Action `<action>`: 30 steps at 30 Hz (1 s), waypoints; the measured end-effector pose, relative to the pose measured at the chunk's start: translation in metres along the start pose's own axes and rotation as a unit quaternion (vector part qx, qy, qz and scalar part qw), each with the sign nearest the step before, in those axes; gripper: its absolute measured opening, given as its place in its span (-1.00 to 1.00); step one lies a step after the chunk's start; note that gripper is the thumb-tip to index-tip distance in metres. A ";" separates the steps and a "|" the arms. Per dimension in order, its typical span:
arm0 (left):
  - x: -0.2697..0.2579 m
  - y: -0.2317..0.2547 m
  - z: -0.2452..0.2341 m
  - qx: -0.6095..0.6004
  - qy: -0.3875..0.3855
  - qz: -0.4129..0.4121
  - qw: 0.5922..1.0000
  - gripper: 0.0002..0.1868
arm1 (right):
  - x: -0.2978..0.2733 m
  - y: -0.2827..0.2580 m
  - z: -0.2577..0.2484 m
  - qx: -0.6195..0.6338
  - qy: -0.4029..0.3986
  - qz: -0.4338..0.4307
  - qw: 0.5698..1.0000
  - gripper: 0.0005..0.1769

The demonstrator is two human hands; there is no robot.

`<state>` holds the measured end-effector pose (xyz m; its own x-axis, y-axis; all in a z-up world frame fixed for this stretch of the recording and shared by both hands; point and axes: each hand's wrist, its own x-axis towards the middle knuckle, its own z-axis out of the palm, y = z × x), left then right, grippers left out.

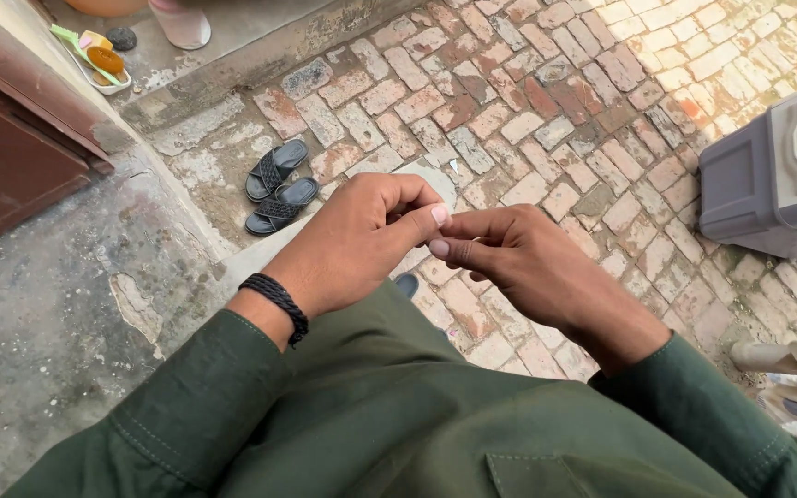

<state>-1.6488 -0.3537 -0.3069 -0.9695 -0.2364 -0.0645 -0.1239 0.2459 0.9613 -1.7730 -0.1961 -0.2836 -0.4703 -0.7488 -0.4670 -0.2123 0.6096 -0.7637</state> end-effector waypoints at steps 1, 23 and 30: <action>0.008 -0.005 0.012 0.002 -0.002 -0.003 1.000 -0.69 | 0.002 0.013 -0.008 0.004 -0.001 0.001 1.000 -0.63; 0.022 -0.012 0.024 0.084 0.127 -0.177 0.972 -0.63 | 0.075 -0.011 -0.060 -0.064 -0.129 -0.069 0.987 -0.55; 0.003 -0.015 0.007 0.079 0.202 -0.213 0.953 -0.61 | 0.097 -0.046 -0.058 -0.123 -0.200 -0.106 0.966 -0.53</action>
<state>-1.6510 -0.3517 -0.3235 -0.6668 -0.6817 -0.3011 -0.5494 0.1767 0.8166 -1.8585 -0.2811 -0.2681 -0.0357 -0.8742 -0.4843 -0.4879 0.4382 -0.7549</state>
